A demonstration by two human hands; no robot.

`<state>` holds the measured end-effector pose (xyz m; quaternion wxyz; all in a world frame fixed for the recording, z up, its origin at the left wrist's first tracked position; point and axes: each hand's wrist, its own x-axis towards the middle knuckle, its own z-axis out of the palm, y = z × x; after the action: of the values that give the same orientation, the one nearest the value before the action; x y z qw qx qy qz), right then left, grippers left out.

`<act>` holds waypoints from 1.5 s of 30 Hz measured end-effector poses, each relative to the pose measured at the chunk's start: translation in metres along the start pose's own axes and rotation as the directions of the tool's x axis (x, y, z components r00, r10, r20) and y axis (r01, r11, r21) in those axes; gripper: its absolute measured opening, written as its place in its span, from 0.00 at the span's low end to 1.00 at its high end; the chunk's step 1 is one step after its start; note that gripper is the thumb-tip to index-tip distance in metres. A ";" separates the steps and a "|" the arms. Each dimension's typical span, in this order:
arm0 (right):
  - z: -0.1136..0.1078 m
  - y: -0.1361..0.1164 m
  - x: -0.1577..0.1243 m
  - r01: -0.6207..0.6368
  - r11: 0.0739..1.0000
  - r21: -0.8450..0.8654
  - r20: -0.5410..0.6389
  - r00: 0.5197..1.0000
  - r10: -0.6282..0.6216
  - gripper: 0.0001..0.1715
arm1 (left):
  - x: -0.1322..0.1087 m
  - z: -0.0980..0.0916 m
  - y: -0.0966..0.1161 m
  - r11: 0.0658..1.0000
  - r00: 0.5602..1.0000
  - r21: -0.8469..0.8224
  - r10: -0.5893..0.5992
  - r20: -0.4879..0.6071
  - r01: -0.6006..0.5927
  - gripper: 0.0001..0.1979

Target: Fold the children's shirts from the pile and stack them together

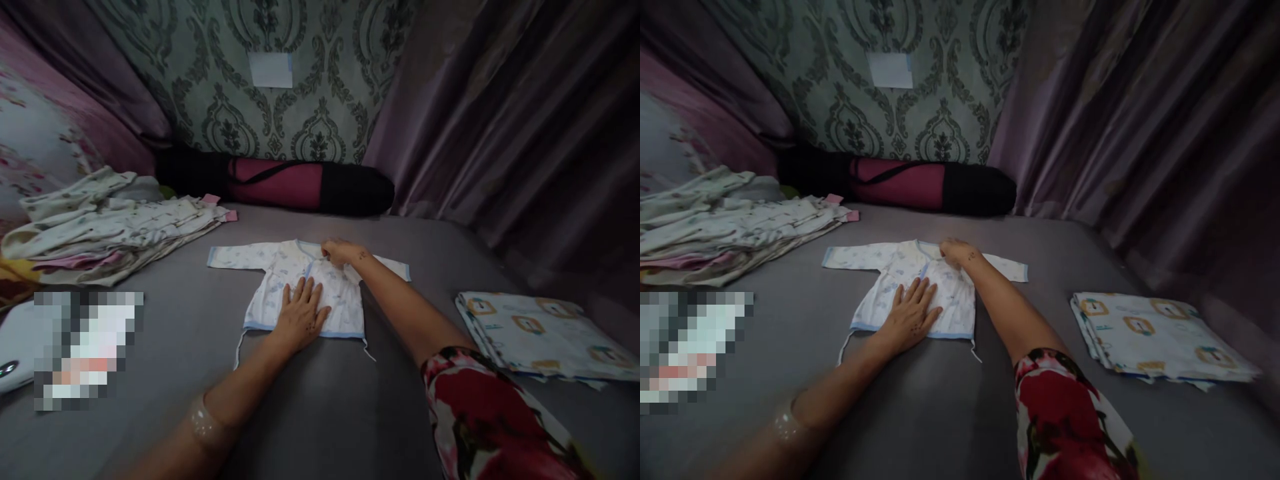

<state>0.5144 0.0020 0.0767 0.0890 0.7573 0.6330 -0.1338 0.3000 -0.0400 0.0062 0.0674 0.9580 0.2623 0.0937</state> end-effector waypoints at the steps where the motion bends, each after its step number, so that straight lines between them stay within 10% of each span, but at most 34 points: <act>1: -0.003 -0.001 0.002 -0.005 1.000 -0.004 0.024 1.000 0.005 0.23 | 0.000 0.000 0.000 1.000 1.000 -0.004 0.000 -0.002 0.000 0.29; 7: 0.012 -0.005 -0.004 -0.073 0.997 -0.013 -0.119 0.990 0.071 0.19 | 0.000 0.001 0.001 1.000 1.000 0.000 -0.003 0.014 0.003 0.29; 14: 0.060 -0.016 -0.036 -0.103 0.986 0.127 -0.502 0.851 0.154 0.25 | 0.000 -0.006 0.002 1.000 1.000 0.007 -0.019 0.007 0.019 0.30; 23: 0.094 -0.046 -0.068 -0.118 0.966 0.228 -0.334 0.923 0.192 0.37 | -0.003 -0.001 -0.002 0.999 0.999 0.044 -0.019 -0.035 0.021 0.31; 45: 0.068 -0.010 -0.003 -0.078 0.967 0.244 -0.360 0.918 0.165 0.35 | 0.001 -0.009 -0.010 0.999 0.993 0.018 -0.035 0.115 0.033 0.33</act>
<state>0.4977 -0.0199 0.0136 -0.1126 0.8121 0.5704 -0.0504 0.2942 -0.0306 0.0130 0.0762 0.9577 0.2751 0.0350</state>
